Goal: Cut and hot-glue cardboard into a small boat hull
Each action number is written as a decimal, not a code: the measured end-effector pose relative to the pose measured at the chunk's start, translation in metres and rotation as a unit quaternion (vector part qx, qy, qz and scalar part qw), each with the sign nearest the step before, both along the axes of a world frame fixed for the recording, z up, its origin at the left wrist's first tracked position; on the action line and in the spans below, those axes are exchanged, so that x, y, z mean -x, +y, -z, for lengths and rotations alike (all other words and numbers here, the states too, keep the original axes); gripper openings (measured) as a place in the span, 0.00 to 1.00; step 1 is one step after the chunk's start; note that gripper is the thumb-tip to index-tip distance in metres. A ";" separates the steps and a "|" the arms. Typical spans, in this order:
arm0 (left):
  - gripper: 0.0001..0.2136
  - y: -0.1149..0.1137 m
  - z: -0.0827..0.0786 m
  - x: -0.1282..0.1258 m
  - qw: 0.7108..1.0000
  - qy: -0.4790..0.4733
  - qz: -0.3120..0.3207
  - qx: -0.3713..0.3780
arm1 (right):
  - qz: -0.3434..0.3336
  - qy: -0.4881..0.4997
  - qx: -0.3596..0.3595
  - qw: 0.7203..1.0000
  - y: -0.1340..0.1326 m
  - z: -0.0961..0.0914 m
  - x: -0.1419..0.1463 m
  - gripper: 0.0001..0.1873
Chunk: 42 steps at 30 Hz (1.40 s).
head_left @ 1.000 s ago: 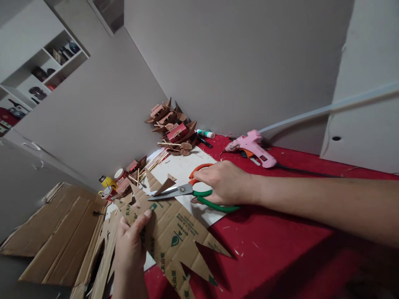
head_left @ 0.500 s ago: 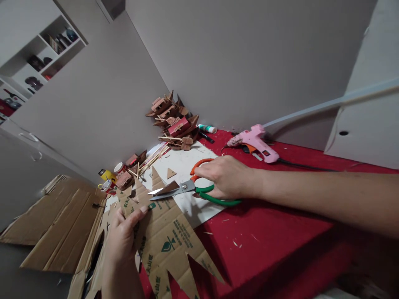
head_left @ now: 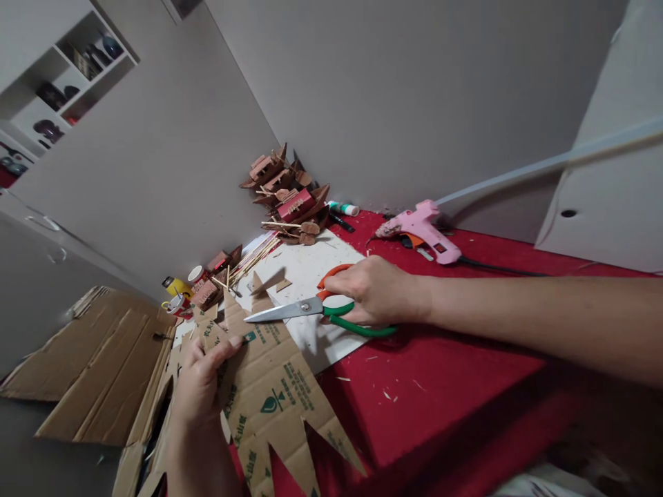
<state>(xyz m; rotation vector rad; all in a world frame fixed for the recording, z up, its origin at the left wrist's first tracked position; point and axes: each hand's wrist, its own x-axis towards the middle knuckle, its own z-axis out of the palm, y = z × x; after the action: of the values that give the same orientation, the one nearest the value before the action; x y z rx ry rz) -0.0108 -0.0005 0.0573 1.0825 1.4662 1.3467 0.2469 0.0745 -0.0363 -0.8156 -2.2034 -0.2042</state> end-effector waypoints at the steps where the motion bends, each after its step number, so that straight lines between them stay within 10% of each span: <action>1: 0.15 0.000 0.000 0.003 1.000 -0.001 0.001 -0.010 | -0.018 0.019 -0.014 1.000 0.000 0.001 0.000 0.17; 8: 0.10 -0.004 0.003 0.005 0.950 0.116 -0.087 -0.276 | -0.102 0.268 0.172 0.942 -0.004 -0.009 0.006 0.24; 14: 0.08 0.000 0.022 -0.031 0.805 0.362 -0.056 -0.466 | -0.159 0.406 0.514 0.739 -0.011 -0.027 0.014 0.26; 18: 0.08 0.001 0.038 -0.042 0.812 0.361 -0.042 -0.457 | -0.232 0.391 0.578 0.678 -0.017 -0.029 0.016 0.24; 26: 0.15 0.013 0.045 -0.033 0.836 0.319 -0.060 -0.444 | -0.285 0.406 0.489 0.718 -0.019 -0.029 0.007 0.13; 33: 0.18 0.029 0.034 -0.026 0.978 -0.051 -0.003 -0.201 | -0.250 0.415 0.427 0.764 -0.022 -0.034 0.003 0.12; 42: 0.23 0.012 0.046 -0.049 0.986 -0.133 0.093 -0.027 | -0.230 0.372 0.510 0.741 -0.021 -0.030 0.010 0.13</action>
<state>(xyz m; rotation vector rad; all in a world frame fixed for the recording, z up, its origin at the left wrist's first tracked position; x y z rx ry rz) 0.0380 0.0118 0.0113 1.0047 1.1124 1.3460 0.2368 0.0531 -0.0060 -0.6455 -1.5080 1.4469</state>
